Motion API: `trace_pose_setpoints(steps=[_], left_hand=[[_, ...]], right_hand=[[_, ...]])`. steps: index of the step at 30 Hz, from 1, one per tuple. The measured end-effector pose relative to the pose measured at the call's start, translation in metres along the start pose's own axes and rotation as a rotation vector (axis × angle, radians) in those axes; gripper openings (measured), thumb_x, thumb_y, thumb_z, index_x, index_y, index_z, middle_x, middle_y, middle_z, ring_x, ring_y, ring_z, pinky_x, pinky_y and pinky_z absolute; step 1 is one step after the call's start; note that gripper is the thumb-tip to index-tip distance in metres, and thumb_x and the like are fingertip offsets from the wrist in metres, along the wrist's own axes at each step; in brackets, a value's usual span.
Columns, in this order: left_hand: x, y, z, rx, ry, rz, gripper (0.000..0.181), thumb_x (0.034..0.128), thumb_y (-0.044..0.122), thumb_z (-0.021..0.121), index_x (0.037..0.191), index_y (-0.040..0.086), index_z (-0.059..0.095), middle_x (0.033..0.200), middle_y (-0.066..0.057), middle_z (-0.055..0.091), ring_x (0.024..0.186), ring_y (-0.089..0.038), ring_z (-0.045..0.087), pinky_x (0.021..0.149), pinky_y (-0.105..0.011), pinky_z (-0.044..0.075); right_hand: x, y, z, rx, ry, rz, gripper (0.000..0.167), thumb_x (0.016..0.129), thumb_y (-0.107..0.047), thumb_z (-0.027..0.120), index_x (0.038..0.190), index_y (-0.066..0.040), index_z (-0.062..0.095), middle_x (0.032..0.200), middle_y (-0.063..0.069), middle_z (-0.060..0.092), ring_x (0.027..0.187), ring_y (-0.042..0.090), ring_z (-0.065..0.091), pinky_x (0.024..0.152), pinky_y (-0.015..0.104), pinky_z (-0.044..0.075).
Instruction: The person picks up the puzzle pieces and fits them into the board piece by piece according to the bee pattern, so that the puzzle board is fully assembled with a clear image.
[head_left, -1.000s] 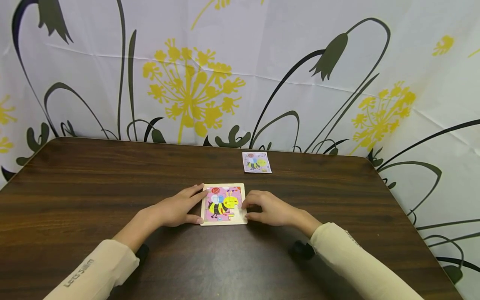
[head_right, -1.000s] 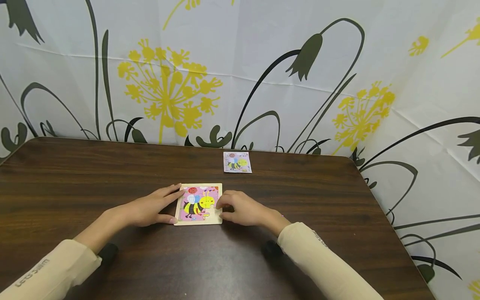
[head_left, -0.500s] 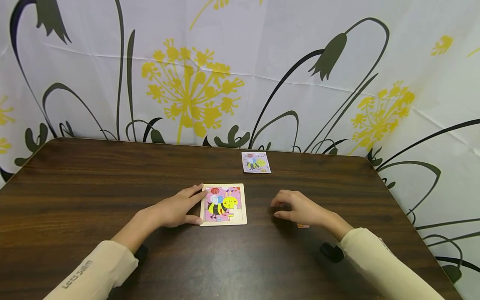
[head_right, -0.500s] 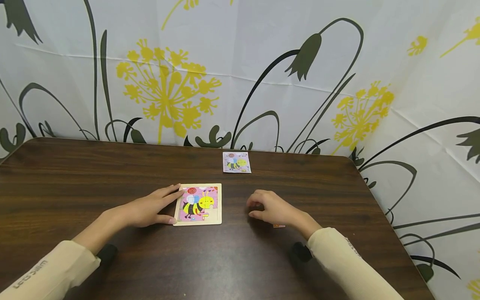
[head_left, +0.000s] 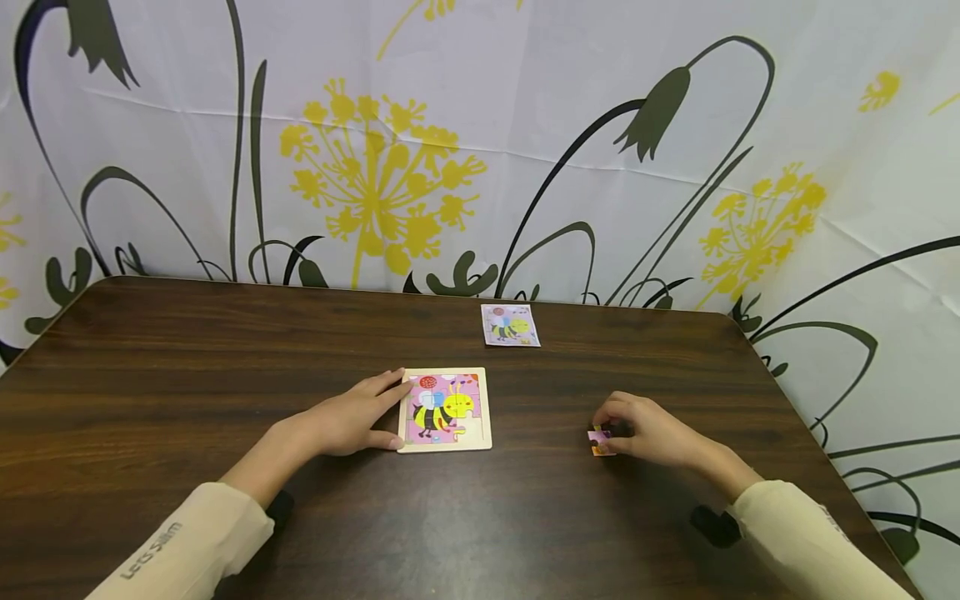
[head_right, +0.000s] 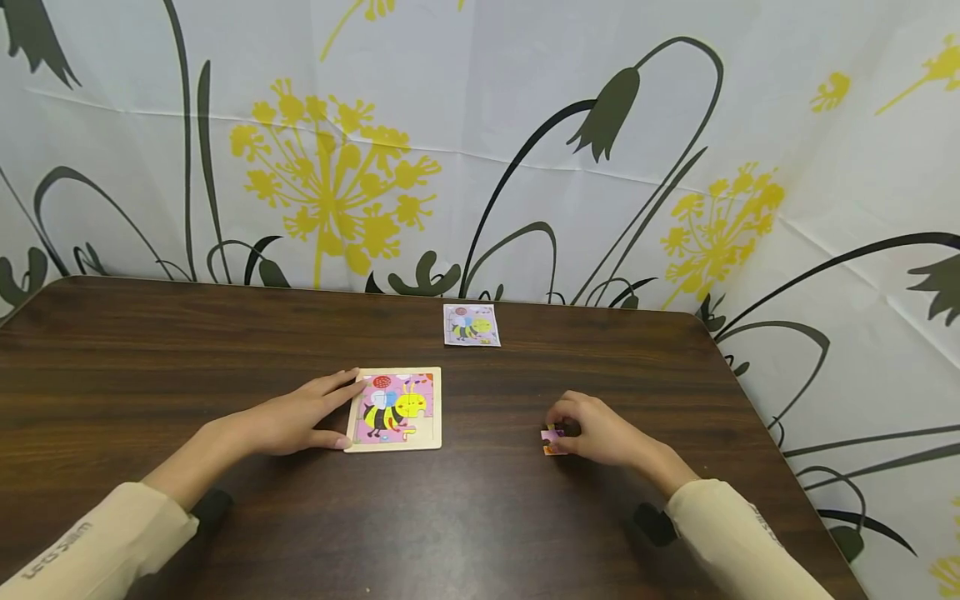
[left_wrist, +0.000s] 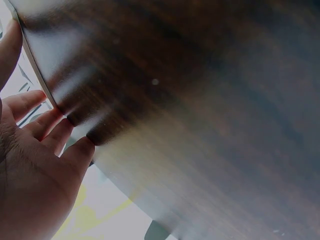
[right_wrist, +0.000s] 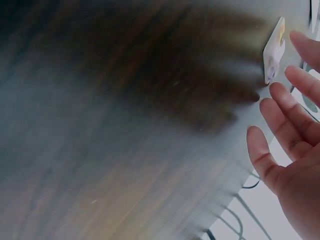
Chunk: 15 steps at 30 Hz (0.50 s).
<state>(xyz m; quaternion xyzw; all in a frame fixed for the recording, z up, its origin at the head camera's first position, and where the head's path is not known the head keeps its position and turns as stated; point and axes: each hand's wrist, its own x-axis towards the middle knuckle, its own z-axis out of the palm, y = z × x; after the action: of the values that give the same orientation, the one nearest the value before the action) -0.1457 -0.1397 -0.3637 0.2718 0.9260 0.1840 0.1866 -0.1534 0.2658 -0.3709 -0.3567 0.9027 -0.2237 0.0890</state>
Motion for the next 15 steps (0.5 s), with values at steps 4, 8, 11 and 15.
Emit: trace_pose_setpoints(steps=[4, 8, 11, 15], left_hand=[[0.0003, -0.0005, 0.0001, 0.002, 0.002, -0.001, 0.080, 0.0821, 0.039, 0.064, 0.142, 0.001, 0.028, 0.147, -0.023, 0.017, 0.133, -0.041, 0.017, 0.100, -0.055, 0.025], [0.0005, -0.0008, 0.0005, 0.003, 0.002, 0.001, 0.080, 0.0821, 0.039, 0.064, 0.142, 0.001, 0.028, 0.147, -0.023, 0.017, 0.133, -0.041, 0.016, 0.100, -0.055, 0.024], [0.0005, -0.0011, 0.0007, 0.002, 0.001, 0.000, 0.080, 0.0819, 0.039, 0.065, 0.142, 0.001, 0.028, 0.147, -0.023, 0.017, 0.133, -0.041, 0.016, 0.100, -0.055, 0.025], [0.0005, -0.0012, 0.0011, -0.001, 0.002, -0.003, 0.080, 0.0815, 0.040, 0.065, 0.142, 0.001, 0.028, 0.147, -0.023, 0.017, 0.133, -0.041, 0.016, 0.100, -0.055, 0.025]], right_hand=[[-0.0060, 0.0026, -0.0002, 0.008, -0.007, 0.029, 0.020, 0.079, -0.016, 0.073, 0.095, -0.012, 0.063, 0.096, -0.003, 0.054, 0.086, 0.015, 0.054, 0.075, 0.034, 0.047], [-0.0097, 0.0041, 0.0013, 0.006, 0.001, 0.038, 0.023, 0.078, -0.021, 0.074, 0.095, -0.013, 0.061, 0.098, -0.004, 0.052, 0.086, 0.016, 0.052, 0.075, 0.034, 0.046], [-0.0105, 0.0046, 0.0029, -0.002, 0.018, 0.025, 0.023, 0.076, -0.019, 0.075, 0.094, -0.013, 0.061, 0.097, -0.004, 0.052, 0.086, 0.016, 0.051, 0.075, 0.034, 0.045], [-0.0110, 0.0055, 0.0052, -0.024, 0.040, 0.004, 0.021, 0.076, -0.017, 0.076, 0.091, -0.014, 0.061, 0.096, -0.005, 0.052, 0.087, 0.015, 0.051, 0.076, 0.034, 0.045]])
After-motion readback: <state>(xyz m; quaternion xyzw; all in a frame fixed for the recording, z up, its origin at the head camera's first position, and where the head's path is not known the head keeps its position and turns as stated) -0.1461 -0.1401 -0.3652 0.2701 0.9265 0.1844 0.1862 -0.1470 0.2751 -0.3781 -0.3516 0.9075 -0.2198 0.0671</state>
